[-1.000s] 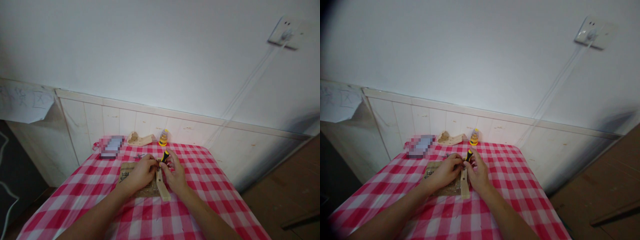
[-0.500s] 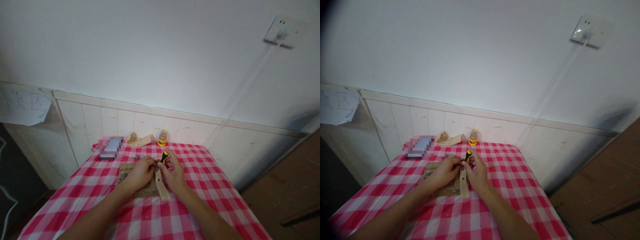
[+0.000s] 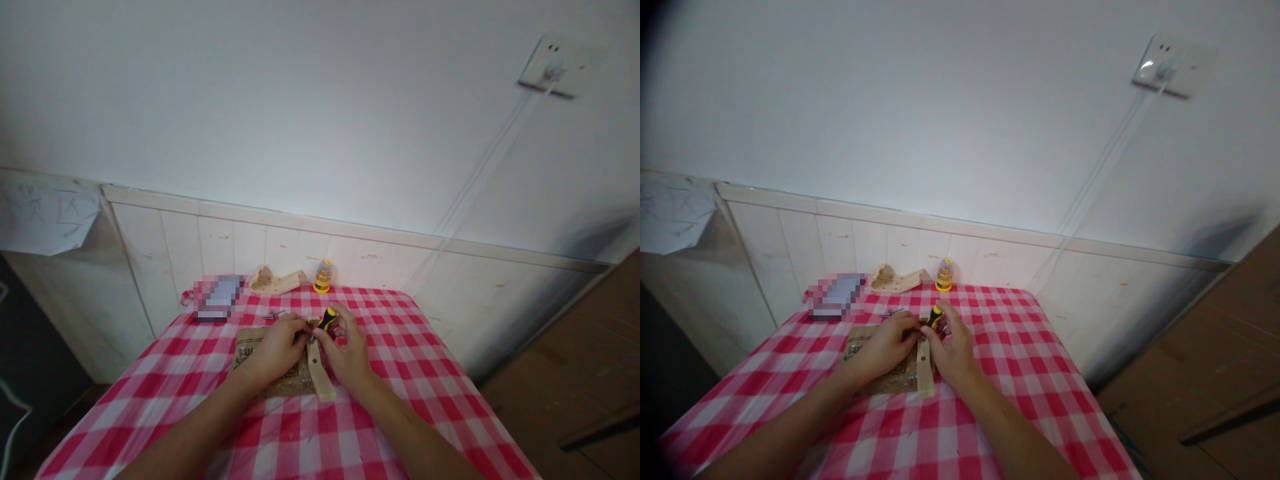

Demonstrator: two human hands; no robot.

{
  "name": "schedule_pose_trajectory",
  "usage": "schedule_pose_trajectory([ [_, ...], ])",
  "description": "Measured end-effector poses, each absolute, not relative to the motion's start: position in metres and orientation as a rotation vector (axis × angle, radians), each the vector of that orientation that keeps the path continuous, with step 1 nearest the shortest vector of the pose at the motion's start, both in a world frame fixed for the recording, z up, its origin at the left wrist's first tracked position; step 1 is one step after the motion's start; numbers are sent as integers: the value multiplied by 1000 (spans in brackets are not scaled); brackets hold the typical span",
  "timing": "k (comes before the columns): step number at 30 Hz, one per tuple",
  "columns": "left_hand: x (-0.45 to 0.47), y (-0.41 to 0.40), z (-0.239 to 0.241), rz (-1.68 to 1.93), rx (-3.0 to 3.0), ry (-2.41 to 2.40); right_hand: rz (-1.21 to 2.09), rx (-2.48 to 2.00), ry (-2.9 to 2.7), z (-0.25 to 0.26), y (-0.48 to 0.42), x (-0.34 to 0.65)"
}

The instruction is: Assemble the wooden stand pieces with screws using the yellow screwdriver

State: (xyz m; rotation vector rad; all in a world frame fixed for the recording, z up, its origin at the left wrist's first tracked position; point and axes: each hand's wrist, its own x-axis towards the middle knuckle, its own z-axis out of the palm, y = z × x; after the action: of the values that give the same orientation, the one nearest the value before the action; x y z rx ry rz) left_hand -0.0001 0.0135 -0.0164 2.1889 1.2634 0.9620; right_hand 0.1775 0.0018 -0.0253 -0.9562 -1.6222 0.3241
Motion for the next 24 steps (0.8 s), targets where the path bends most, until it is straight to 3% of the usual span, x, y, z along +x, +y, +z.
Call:
schedule_pose_trajectory([
  [24, -1, 12, -14, 973, 2155, 1235, 219, -799, -1821, -17, -18, 187],
])
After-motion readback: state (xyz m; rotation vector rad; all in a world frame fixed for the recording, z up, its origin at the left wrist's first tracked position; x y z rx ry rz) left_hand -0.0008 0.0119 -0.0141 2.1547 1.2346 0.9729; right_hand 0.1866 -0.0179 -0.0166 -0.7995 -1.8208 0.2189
